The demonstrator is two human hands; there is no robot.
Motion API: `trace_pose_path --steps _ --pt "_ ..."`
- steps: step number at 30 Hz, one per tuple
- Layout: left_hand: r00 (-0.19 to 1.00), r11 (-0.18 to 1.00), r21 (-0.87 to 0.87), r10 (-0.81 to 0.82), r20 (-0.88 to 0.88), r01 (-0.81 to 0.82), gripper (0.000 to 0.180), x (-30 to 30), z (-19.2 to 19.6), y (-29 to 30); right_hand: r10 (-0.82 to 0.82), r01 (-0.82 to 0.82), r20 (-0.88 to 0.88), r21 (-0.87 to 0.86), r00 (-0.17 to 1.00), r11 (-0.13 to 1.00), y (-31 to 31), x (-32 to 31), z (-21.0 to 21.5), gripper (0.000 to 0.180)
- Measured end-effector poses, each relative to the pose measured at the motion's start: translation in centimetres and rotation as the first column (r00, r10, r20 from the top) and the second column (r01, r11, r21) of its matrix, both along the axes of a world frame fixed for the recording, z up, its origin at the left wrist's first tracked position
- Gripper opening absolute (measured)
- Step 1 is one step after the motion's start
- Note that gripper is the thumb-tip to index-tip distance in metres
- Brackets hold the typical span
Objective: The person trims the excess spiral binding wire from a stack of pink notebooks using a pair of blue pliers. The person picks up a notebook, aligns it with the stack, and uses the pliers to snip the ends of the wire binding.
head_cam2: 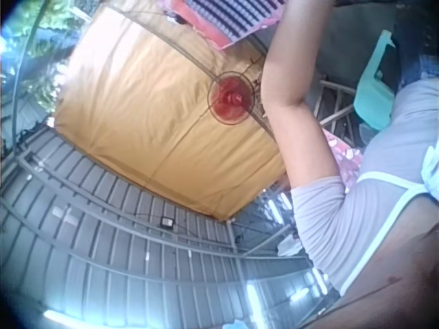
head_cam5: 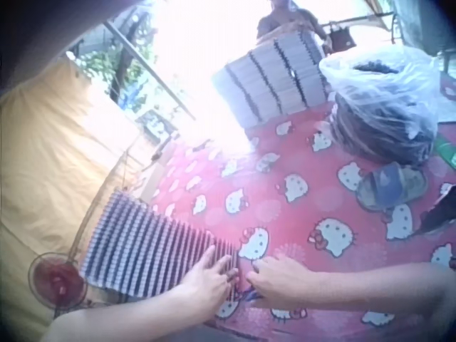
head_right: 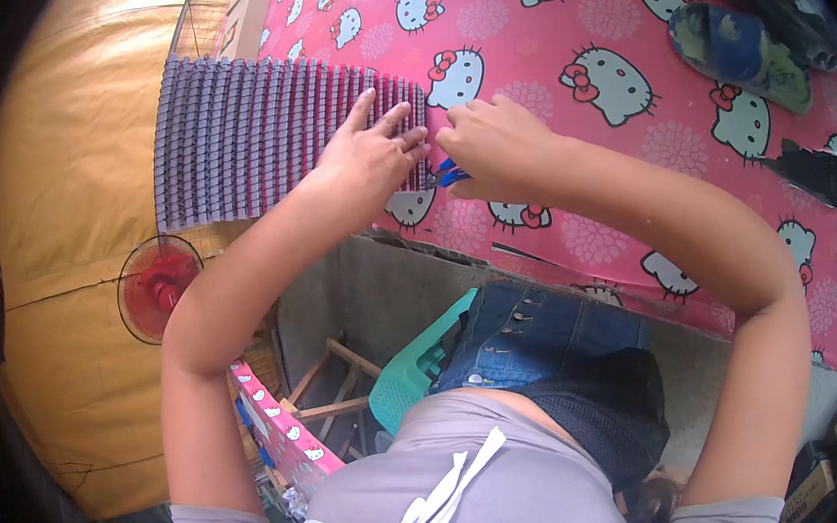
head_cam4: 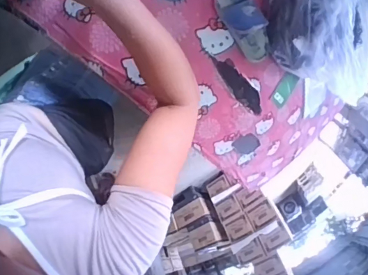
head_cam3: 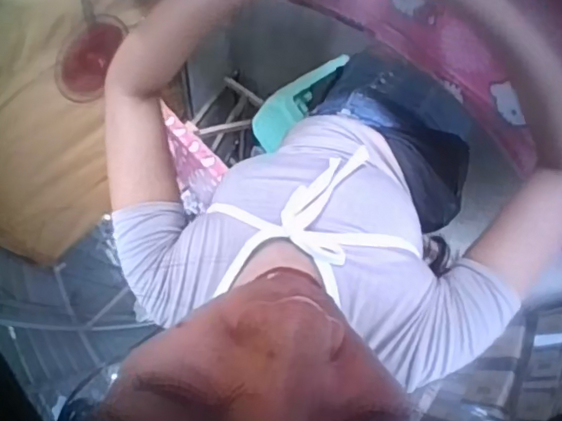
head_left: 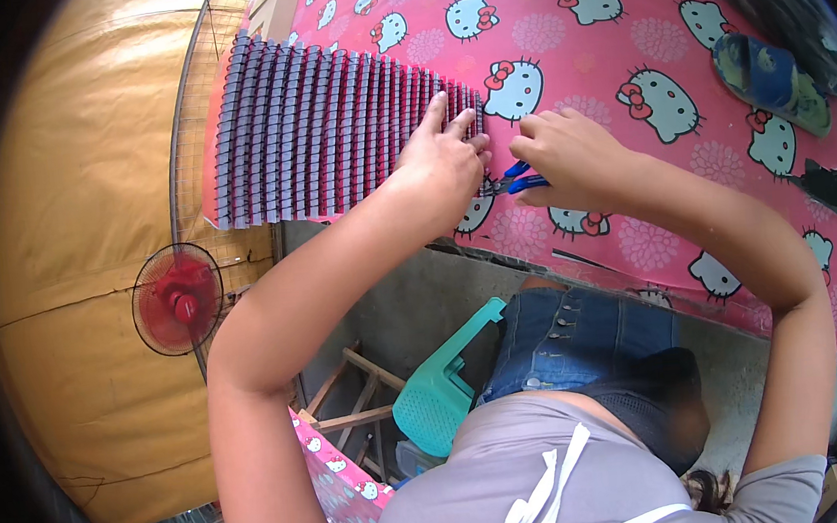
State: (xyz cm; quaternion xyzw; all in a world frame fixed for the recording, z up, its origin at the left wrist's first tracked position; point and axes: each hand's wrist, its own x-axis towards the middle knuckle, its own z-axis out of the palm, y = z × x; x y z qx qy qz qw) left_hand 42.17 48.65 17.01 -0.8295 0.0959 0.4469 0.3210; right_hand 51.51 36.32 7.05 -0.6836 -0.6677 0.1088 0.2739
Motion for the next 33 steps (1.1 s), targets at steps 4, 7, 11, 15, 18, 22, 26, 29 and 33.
trace_pose_path --steps 4,7,11,15,18,22,26,29,33 --pt "1.000 1.000 0.003 0.027 -0.012 -0.027 0.069 0.2 0.2 -0.3 -0.069 0.032 0.170 0.212 0.983 0.977 -0.2 -1.1 -1.6 0.041" --pt "1.000 1.000 -0.011 0.022 0.008 -0.022 0.069 0.3 0.1 -0.3 -0.083 0.071 0.071 0.164 0.994 0.984 0.3 -1.5 -1.5 0.036" --pt "1.000 1.000 0.009 0.016 -0.026 -0.016 0.070 0.6 0.3 -0.6 -0.105 -0.051 -0.414 -0.349 0.904 0.936 1.7 0.2 1.0 0.038" --pt "0.999 1.000 -0.030 0.006 0.048 -0.004 0.071 0.4 -0.5 -0.3 -0.215 -0.169 -0.662 -0.464 0.718 0.869 2.4 1.3 2.5 0.046" --pt "0.999 1.000 0.011 0.023 -0.027 -0.022 0.074 0.6 -1.4 -0.1 -0.067 -0.070 -0.333 -0.384 0.940 0.921 1.8 0.6 2.3 0.045" --pt "0.998 0.999 0.008 0.032 -0.048 -0.031 0.069 0.6 -0.8 -0.3 -0.014 0.019 0.081 -0.055 0.997 0.998 0.2 -0.6 -0.7 0.039" --pt "0.999 0.999 0.008 0.033 -0.040 -0.033 0.067 0.7 -0.9 -0.3 -0.104 0.060 0.221 0.195 0.970 0.979 -0.3 -1.0 -2.6 0.043" --pt "0.998 0.999 0.012 0.037 -0.044 -0.036 0.068 0.7 -0.9 -0.3 -0.051 0.011 0.194 0.199 0.980 0.980 0.4 -1.3 -2.9 0.043" --pt "0.998 0.999 0.010 0.035 -0.059 -0.035 0.067 1.1 -0.9 -0.4 0.020 -0.022 0.028 0.069 0.999 0.997 0.8 -0.6 -2.2 0.035"
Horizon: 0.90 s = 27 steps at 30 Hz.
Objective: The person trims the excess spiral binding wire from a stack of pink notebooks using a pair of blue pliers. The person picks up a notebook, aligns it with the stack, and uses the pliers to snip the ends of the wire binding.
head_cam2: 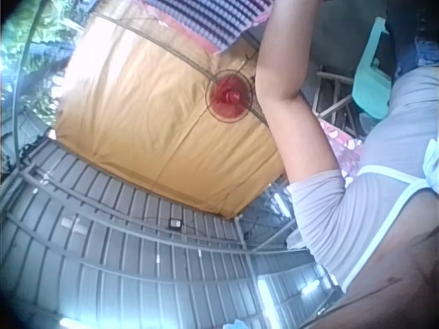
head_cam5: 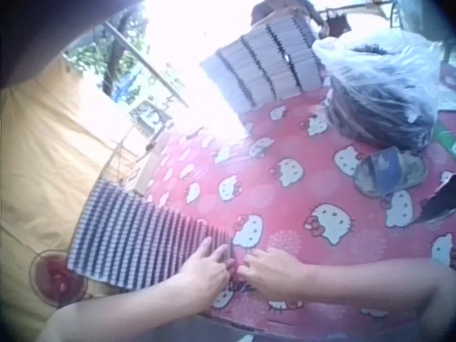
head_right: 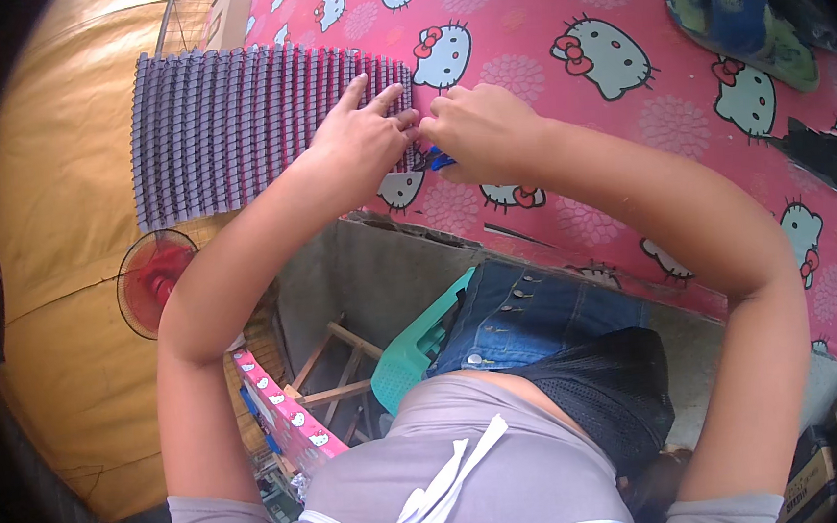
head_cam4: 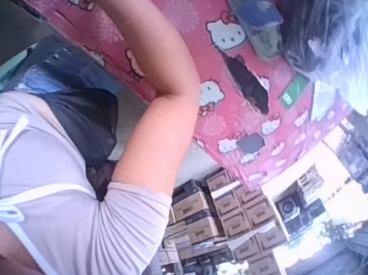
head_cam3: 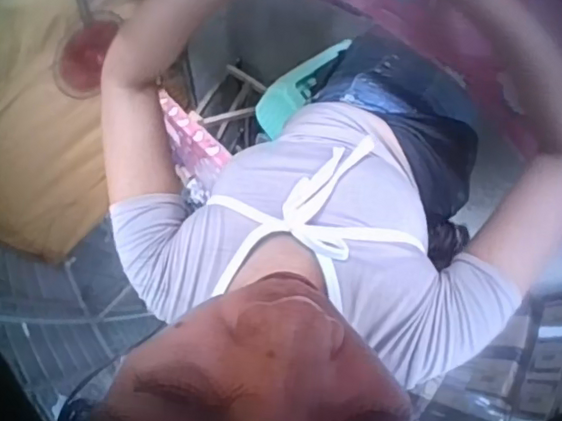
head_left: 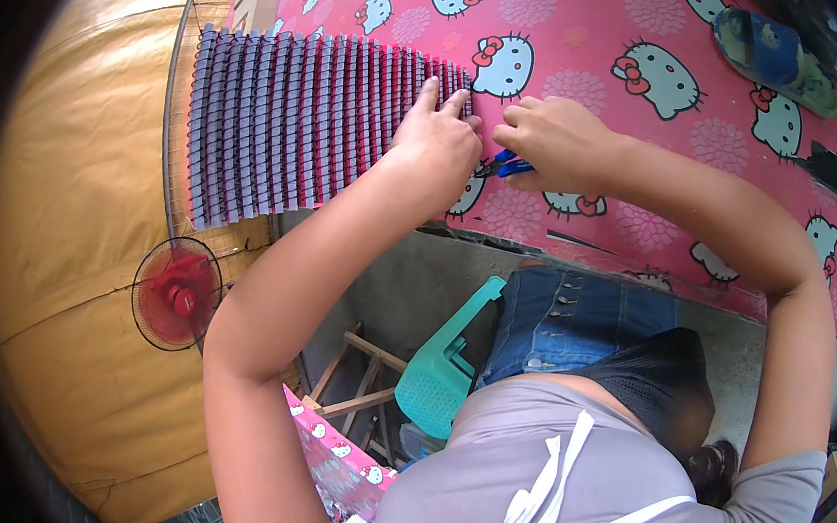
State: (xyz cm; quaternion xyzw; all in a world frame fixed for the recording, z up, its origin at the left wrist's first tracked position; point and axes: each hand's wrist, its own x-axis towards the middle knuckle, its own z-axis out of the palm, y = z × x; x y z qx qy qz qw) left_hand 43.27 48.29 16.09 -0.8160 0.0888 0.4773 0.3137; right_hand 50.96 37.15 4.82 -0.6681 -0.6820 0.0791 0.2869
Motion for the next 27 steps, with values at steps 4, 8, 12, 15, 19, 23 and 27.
trace_pose_path --steps 4,8,12,15,19,23,27 --pt "1.000 1.000 0.017 -0.007 -0.020 0.008 0.067 -0.2 -0.1 0.1 0.043 -0.093 -0.167 -0.301 0.985 0.949 0.9 0.9 3.3 0.029" --pt "1.000 1.000 0.003 -0.019 0.021 0.019 0.068 -0.2 -0.1 0.0 -0.272 -0.260 -0.547 -0.705 0.792 0.660 2.9 2.7 4.9 0.037" --pt "0.999 1.000 0.015 -0.023 -0.025 0.023 0.065 0.1 -0.2 -0.3 -0.314 -0.337 -0.586 -0.741 0.747 0.581 3.7 3.0 4.6 0.049" --pt "0.999 0.999 0.026 -0.019 -0.027 0.020 0.063 -0.2 -0.4 0.2 0.027 -0.112 -0.179 -0.483 0.983 0.868 1.6 1.2 5.9 0.035" --pt "0.999 0.999 0.015 -0.031 -0.022 0.032 0.062 0.0 -0.5 -0.1 -0.043 0.049 0.175 -0.030 0.984 0.998 0.1 -0.2 0.8 0.044" --pt "0.999 1.000 0.006 -0.027 -0.033 0.027 0.063 0.0 -0.2 -0.3 -0.036 0.022 0.188 0.075 0.981 0.997 0.1 -0.8 0.0 0.043" --pt "0.999 1.000 0.004 -0.013 -0.034 0.013 0.064 -0.7 -0.2 0.1 -0.005 -0.004 -0.047 -0.194 0.999 0.981 0.9 -1.0 1.9 0.031"
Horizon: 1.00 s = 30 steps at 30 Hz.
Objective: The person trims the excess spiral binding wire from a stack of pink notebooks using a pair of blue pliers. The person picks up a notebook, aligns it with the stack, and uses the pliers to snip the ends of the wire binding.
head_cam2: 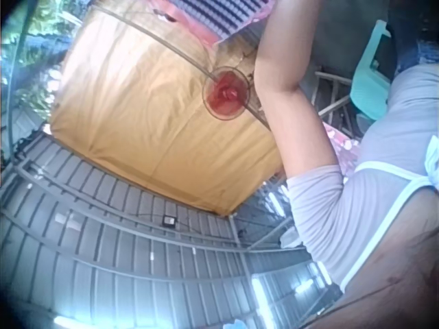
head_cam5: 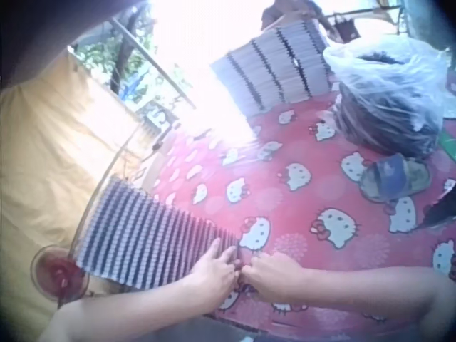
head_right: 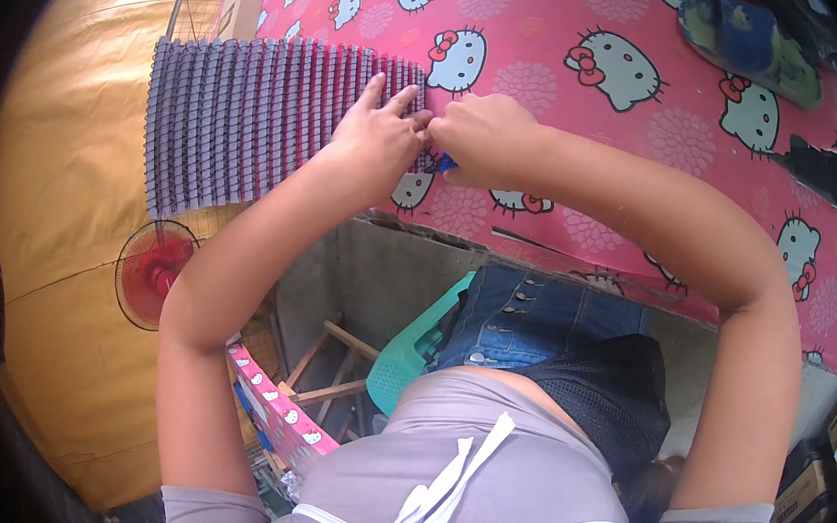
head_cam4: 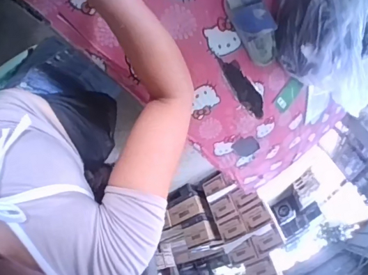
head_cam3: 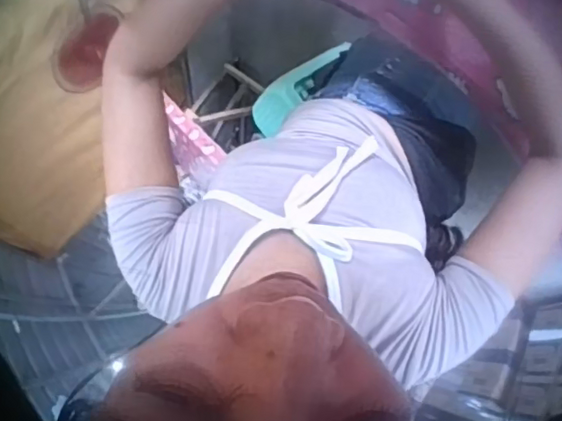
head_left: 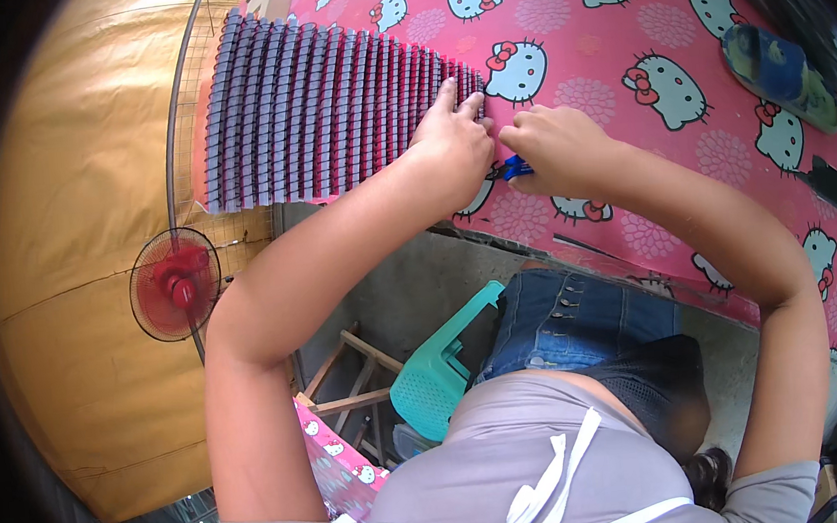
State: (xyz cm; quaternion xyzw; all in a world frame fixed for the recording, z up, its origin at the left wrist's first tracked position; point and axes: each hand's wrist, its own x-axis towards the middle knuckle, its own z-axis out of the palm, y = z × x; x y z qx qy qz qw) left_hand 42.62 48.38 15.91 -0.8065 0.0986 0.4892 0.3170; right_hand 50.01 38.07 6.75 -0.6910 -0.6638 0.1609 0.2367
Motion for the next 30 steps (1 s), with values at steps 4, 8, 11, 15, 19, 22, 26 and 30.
trace_pose_path --steps 4,8,11,15,19,22,26,30 --pt "0.962 0.978 0.100 -0.200 0.186 0.184 0.066 -2.3 1.4 -1.5 0.003 -0.134 -0.383 -0.315 0.924 0.940 2.1 3.0 2.3 0.030" --pt "0.997 0.953 -0.298 -0.064 -0.033 0.051 0.033 -6.5 4.7 -3.8 -0.344 -0.153 -0.528 -0.687 0.776 0.710 2.9 4.6 3.3 0.036" --pt "0.801 0.681 -0.423 0.489 -0.344 -0.598 0.024 -11.1 3.2 -0.2 -0.072 0.039 -0.047 -0.498 0.996 0.866 1.8 1.8 4.7 0.034" --pt "0.462 0.346 -0.756 0.884 0.065 -0.555 0.028 -17.2 -2.5 11.0 -0.310 0.277 0.245 0.161 0.919 0.947 -3.7 1.3 1.0 0.048" --pt "-0.349 -0.525 -0.851 0.793 -0.500 0.026 0.037 -18.8 -6.5 14.5 -0.316 0.328 0.225 -0.013 0.922 0.945 -6.0 0.1 1.5 0.073" --pt "-0.037 -0.345 -0.921 0.933 -0.357 0.181 0.029 -14.0 -8.6 13.1 -0.279 0.421 -0.639 0.079 0.717 0.904 -2.4 -0.2 -0.6 0.046" --pt "-0.134 -0.755 -0.399 0.390 -0.911 0.520 0.032 -7.6 -13.6 11.5 -0.338 0.239 -0.876 -0.430 -0.343 0.871 0.5 3.2 -4.8 0.069" --pt "-0.077 -0.776 -0.482 0.496 -0.865 0.407 0.049 -6.1 -13.1 11.3 -0.449 -0.031 -0.863 -0.454 -0.232 0.890 5.4 -3.0 -1.9 0.066"
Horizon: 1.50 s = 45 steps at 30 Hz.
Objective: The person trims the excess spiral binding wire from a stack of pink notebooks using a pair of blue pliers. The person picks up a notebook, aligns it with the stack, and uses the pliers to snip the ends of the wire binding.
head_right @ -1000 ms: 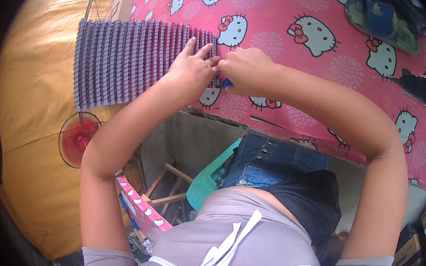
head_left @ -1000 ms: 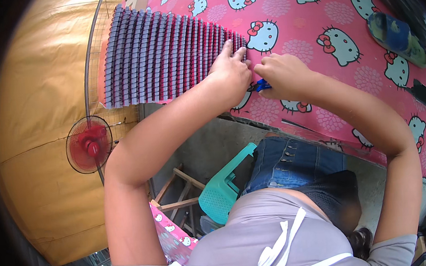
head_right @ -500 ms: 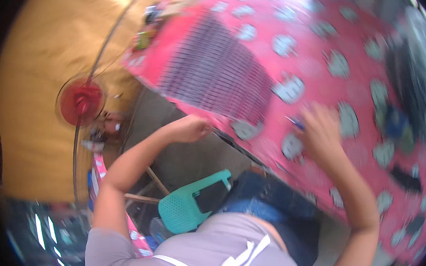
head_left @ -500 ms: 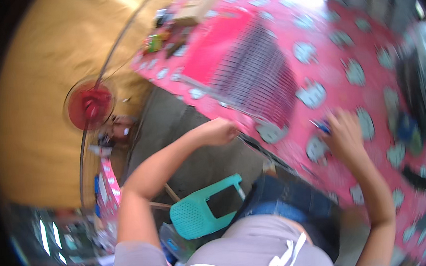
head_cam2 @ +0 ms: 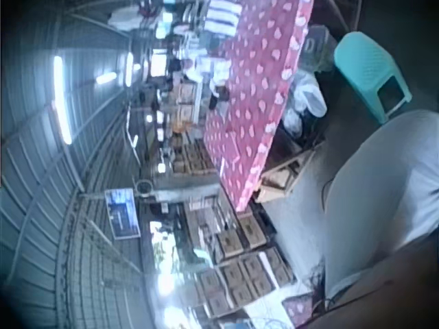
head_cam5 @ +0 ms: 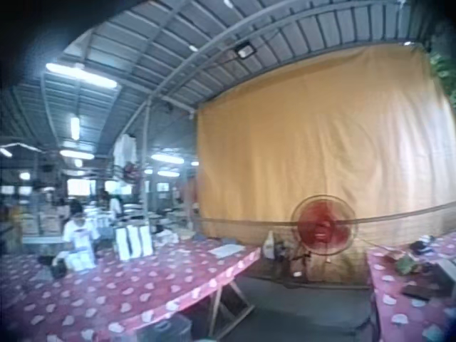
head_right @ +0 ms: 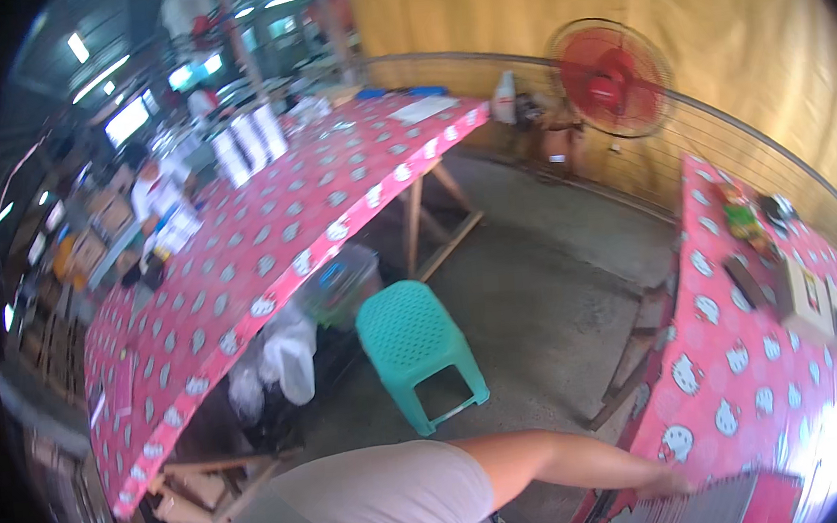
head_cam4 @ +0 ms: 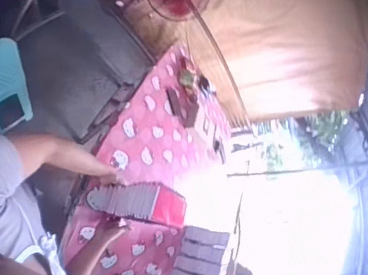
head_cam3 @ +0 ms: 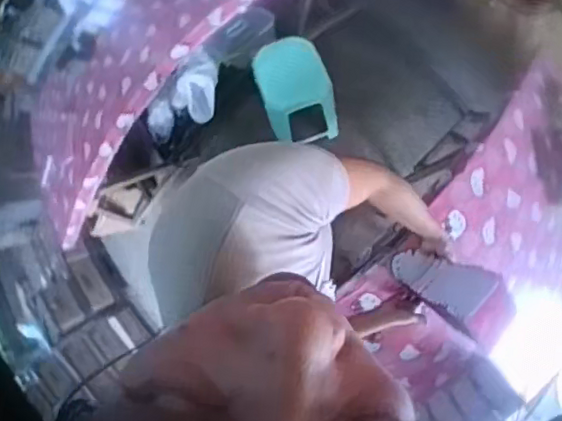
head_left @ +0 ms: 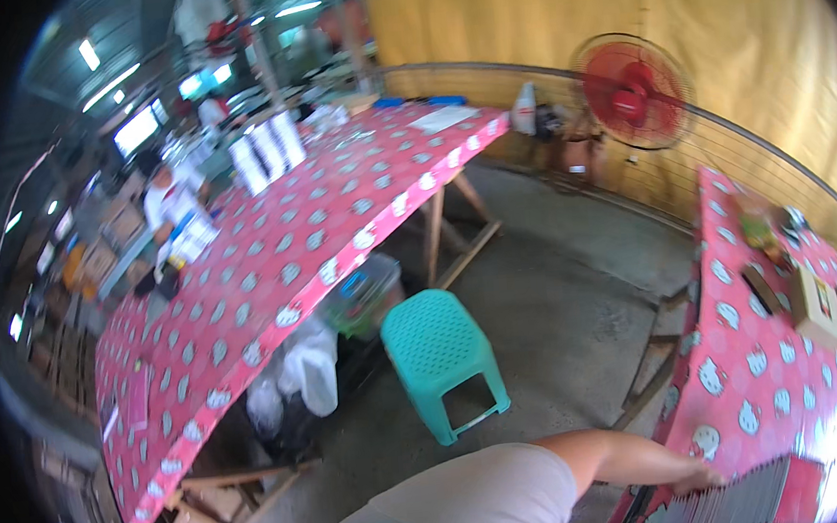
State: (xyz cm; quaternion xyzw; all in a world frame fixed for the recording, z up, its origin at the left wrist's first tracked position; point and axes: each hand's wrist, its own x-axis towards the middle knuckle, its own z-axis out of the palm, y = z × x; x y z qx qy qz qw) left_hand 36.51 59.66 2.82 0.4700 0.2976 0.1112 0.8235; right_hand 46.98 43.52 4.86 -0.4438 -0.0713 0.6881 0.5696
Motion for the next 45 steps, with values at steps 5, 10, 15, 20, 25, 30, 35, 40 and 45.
trace_pose_path --steps 5,10,15,20,25,30,35,40,45 --pt "0.897 0.855 0.386 -0.182 -0.402 0.347 0.073 -3.3 -2.7 0.0 0.453 -0.453 -0.002 -0.008 0.892 0.892 4.4 -10.8 -0.1 0.063" --pt "0.971 0.941 0.338 0.055 -0.233 0.028 0.075 0.0 -0.2 0.0 0.508 -0.509 0.035 0.027 0.861 0.860 6.2 -14.4 1.2 0.061" --pt "0.937 0.931 0.297 0.280 -0.206 -0.213 0.078 -2.9 -0.8 0.1 0.676 -0.677 0.023 0.007 0.736 0.736 7.1 -17.7 0.8 0.058" --pt "0.890 0.898 0.262 0.409 -0.199 -0.354 0.081 -3.6 -0.9 0.0 0.731 -0.731 0.023 0.014 0.682 0.682 7.6 -17.8 1.0 0.056" --pt "0.843 0.859 0.216 0.504 -0.188 -0.465 0.083 -3.4 -1.3 -0.9 0.743 -0.743 0.023 0.009 0.669 0.669 7.1 -16.4 1.1 0.055" --pt "0.845 0.858 0.175 0.509 -0.164 -0.483 0.087 -0.4 -1.2 -1.9 0.639 -0.640 0.031 0.007 0.769 0.769 6.1 -11.9 1.2 0.055" --pt "0.694 0.712 0.053 0.696 -0.186 -0.700 0.090 -0.1 -1.6 -4.6 0.438 -0.437 0.121 -0.034 0.891 0.899 3.4 -4.8 1.7 0.055" --pt "0.656 0.701 0.239 0.713 -0.249 -0.672 0.093 0.4 1.1 -3.4 0.003 -0.010 0.198 0.033 0.980 0.999 -4.3 2.8 3.8 0.056" --pt "0.981 0.967 0.191 0.183 -0.062 -0.168 0.078 -2.3 3.9 4.0 -0.281 0.287 0.126 -0.028 0.951 0.958 -9.3 1.8 2.7 0.059"
